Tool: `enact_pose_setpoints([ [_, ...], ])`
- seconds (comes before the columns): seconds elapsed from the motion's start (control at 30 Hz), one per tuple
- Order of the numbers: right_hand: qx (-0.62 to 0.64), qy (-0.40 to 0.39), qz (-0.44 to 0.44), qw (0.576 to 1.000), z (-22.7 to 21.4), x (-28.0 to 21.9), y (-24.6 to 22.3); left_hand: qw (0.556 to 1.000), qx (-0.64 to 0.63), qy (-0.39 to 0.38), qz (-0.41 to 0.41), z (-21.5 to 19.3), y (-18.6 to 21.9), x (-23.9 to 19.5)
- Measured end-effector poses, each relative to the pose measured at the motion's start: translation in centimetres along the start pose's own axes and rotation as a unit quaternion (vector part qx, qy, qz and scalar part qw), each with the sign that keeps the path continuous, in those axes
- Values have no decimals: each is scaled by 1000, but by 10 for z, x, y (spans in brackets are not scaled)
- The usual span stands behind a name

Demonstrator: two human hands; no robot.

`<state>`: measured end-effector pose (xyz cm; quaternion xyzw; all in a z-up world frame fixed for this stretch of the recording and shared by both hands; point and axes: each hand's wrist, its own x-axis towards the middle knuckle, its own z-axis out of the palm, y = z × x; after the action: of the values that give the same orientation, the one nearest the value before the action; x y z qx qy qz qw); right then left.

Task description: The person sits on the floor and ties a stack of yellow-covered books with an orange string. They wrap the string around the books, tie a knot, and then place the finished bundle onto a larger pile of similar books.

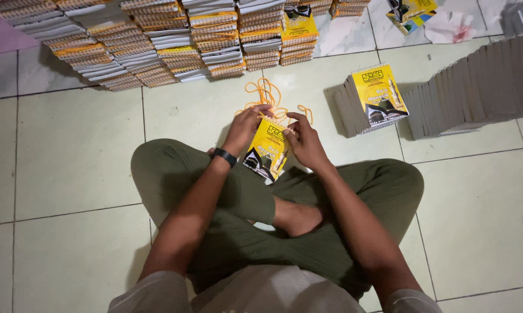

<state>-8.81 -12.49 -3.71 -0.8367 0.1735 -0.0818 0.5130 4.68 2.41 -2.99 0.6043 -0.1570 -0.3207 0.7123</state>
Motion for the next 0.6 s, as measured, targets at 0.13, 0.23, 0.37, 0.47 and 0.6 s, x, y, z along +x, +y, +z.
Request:
enact_pose_setpoints([
  [0.13,-9,3,-3,1000,-7,12,14,996,-62,45,43,-9,5,4],
  [0.23,-44,-21,-9,999,-21,13,24,980,-154,122,36,-18,7,3],
  [0.37,-248,-45,-39,967,-41,5,27,967,-190,161,55,-33,8,5],
  [0.47,-310,79,-123,940,-52,14,31,959,-238,149,33,-37,9,7],
  [0.6,-335,332,-282,836,-69,20,33,965,-250,81,-13,-34,4,1],
])
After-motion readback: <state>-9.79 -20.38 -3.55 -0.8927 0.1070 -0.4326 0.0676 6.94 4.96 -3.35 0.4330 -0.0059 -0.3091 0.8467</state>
